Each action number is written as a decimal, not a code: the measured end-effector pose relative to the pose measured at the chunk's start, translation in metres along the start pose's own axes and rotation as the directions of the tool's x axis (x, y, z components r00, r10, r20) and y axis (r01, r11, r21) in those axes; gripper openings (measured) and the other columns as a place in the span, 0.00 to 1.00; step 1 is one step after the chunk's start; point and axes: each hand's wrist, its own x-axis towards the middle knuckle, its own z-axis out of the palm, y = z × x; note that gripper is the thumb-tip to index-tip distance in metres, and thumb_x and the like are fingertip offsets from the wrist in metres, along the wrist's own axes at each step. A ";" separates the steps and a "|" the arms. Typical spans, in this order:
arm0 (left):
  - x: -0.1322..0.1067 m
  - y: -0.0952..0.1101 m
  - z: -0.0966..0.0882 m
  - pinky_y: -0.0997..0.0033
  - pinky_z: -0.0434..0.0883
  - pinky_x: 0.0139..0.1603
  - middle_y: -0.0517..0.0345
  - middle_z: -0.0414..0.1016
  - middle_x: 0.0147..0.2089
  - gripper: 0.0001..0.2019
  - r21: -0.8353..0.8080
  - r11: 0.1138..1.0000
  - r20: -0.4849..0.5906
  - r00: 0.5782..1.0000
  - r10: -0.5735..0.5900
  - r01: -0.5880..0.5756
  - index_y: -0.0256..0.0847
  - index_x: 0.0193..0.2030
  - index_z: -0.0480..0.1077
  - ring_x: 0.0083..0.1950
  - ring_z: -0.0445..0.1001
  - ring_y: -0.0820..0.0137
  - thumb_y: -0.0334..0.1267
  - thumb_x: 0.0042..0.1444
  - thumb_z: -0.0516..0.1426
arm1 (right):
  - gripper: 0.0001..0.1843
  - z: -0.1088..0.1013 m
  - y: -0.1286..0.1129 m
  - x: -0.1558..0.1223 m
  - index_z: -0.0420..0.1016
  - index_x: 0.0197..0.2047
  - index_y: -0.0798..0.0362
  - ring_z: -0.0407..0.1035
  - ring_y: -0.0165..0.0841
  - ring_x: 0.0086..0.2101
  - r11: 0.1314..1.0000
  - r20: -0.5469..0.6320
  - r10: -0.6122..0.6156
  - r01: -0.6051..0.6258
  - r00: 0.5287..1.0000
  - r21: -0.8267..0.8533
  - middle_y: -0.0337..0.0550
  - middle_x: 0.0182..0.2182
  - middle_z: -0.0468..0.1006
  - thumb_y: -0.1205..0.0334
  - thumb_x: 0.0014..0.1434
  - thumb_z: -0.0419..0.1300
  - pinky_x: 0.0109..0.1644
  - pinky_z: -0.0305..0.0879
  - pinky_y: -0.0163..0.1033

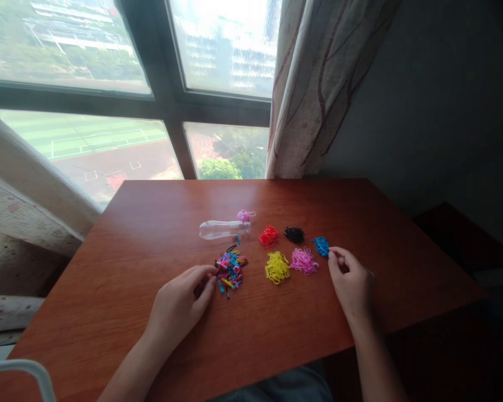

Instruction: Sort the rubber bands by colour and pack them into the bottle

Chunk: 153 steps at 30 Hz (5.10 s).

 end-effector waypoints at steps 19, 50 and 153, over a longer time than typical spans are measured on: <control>-0.001 0.004 -0.004 0.72 0.67 0.37 0.60 0.76 0.38 0.08 -0.020 0.999 0.052 0.997 0.050 -0.049 0.45 0.41 0.72 0.36 0.74 0.69 0.40 0.63 0.52 | 0.10 0.043 -0.129 -0.084 0.76 0.41 0.50 0.74 0.32 0.30 0.893 0.392 -0.325 0.144 0.861 0.426 0.39 0.30 0.80 0.68 0.64 0.53 0.38 0.63 0.33; -0.010 0.003 -0.002 0.75 0.69 0.36 0.61 0.76 0.37 0.09 -0.006 0.989 0.036 0.988 0.148 -0.148 0.46 0.45 0.72 0.34 0.76 0.72 0.38 0.65 0.51 | 0.12 0.039 -0.126 -0.091 0.77 0.41 0.49 0.75 0.33 0.33 0.922 0.450 -0.342 0.201 0.825 0.332 0.40 0.32 0.81 0.69 0.63 0.53 0.38 0.61 0.33; -0.010 0.001 -0.001 0.72 0.67 0.36 0.61 0.79 0.39 0.11 0.093 0.994 0.035 0.998 0.050 -0.053 0.47 0.42 0.73 0.39 0.78 0.68 0.43 0.64 0.51 | 0.21 0.004 -0.004 -0.025 0.81 0.41 0.53 0.73 0.36 0.27 0.998 0.167 0.009 0.002 0.986 -0.067 0.44 0.27 0.79 0.48 0.63 0.53 0.32 0.61 0.37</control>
